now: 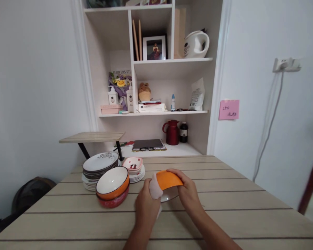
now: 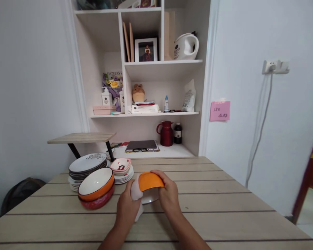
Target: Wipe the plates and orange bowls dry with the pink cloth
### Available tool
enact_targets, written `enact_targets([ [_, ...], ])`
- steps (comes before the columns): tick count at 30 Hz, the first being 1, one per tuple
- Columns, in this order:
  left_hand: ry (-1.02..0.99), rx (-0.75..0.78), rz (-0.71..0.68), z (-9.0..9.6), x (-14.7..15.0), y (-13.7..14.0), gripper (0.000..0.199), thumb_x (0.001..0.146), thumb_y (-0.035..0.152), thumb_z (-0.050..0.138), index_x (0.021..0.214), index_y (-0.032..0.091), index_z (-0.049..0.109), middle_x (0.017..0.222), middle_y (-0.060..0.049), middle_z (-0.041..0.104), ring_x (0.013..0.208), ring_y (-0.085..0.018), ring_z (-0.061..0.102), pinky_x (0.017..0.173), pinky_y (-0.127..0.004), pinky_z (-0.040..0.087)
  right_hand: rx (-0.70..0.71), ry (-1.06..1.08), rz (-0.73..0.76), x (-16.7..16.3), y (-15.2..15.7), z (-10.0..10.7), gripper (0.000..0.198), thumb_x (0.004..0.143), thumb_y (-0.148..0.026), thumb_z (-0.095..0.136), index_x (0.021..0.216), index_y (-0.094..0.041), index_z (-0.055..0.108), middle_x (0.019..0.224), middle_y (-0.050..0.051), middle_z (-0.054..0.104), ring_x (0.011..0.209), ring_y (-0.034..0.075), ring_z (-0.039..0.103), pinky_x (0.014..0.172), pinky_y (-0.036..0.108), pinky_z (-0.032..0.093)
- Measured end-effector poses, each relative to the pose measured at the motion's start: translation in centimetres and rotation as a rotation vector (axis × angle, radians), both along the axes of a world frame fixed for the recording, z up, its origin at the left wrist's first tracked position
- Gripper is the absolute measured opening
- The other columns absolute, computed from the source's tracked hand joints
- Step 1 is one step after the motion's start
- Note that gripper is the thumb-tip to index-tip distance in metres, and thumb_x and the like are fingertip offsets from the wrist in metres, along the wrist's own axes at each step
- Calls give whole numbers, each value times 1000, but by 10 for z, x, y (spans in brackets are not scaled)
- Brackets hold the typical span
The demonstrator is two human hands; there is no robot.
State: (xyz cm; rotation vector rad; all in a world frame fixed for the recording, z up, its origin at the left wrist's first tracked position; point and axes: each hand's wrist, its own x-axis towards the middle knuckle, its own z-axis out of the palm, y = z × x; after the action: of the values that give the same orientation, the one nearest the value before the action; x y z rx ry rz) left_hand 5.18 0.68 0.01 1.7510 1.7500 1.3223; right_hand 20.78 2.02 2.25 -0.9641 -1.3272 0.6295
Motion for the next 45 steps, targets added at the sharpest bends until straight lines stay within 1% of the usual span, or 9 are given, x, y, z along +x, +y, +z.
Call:
enact_targets([
  [5,-526,48,-184,-12,7,14,45,77,35,67,119,20,62,106,-9,73,100,-24,67,85,-29,48,-84,306,23,-9,0,1,38,64,-17,52,94,-23,74,103,4,75,104,26,63,93,36,45],
  [8,-712,6,-254,-19,11,20,54,75,46,69,120,16,61,111,-13,72,102,-26,67,92,-32,48,-133,380,43,-12,3,-2,28,69,-27,59,94,-23,72,101,4,75,101,26,63,90,35,45],
  [12,-692,86,-207,-21,8,24,55,77,43,68,125,21,54,121,-12,67,109,-24,64,96,-33,46,-182,331,79,-11,6,-4,27,71,-35,63,94,-23,71,97,4,75,95,25,63,83,33,46],
  [19,-356,133,128,-18,-1,24,51,77,37,65,123,22,49,132,-15,58,120,-28,57,98,-39,45,-214,263,73,-14,11,-12,26,67,-31,62,89,-19,71,88,7,75,79,25,65,70,33,49],
  [24,-296,115,48,-16,-7,21,40,84,46,57,115,21,60,117,-13,69,111,-28,63,92,-35,47,-173,153,25,-14,10,-12,24,68,-29,60,88,-20,71,92,8,76,88,28,66,81,38,49],
  [30,-419,109,-99,-13,-3,17,37,76,46,68,104,21,67,96,-7,75,92,-24,70,85,-32,50,-38,-7,-57,-6,3,-4,34,69,-20,54,98,-25,72,102,4,75,101,27,65,96,40,44],
  [34,-512,81,-113,-9,1,18,33,74,40,71,100,21,68,97,-7,75,97,-24,69,89,-32,50,52,-101,-54,-5,-2,2,43,69,-14,48,103,-26,72,106,2,75,102,25,66,95,39,46],
  [40,-731,93,-99,-2,-1,17,33,73,29,66,105,20,69,114,-10,72,109,-24,66,95,-31,48,15,67,23,-16,-9,5,40,70,-17,50,102,-24,72,108,4,74,103,25,65,92,37,48],
  [45,-817,70,-108,-6,1,20,37,70,31,69,104,17,69,110,-12,73,106,-25,67,94,-34,49,-65,355,69,-30,-10,0,28,70,-25,58,95,-22,71,104,5,74,97,25,66,86,35,50],
])
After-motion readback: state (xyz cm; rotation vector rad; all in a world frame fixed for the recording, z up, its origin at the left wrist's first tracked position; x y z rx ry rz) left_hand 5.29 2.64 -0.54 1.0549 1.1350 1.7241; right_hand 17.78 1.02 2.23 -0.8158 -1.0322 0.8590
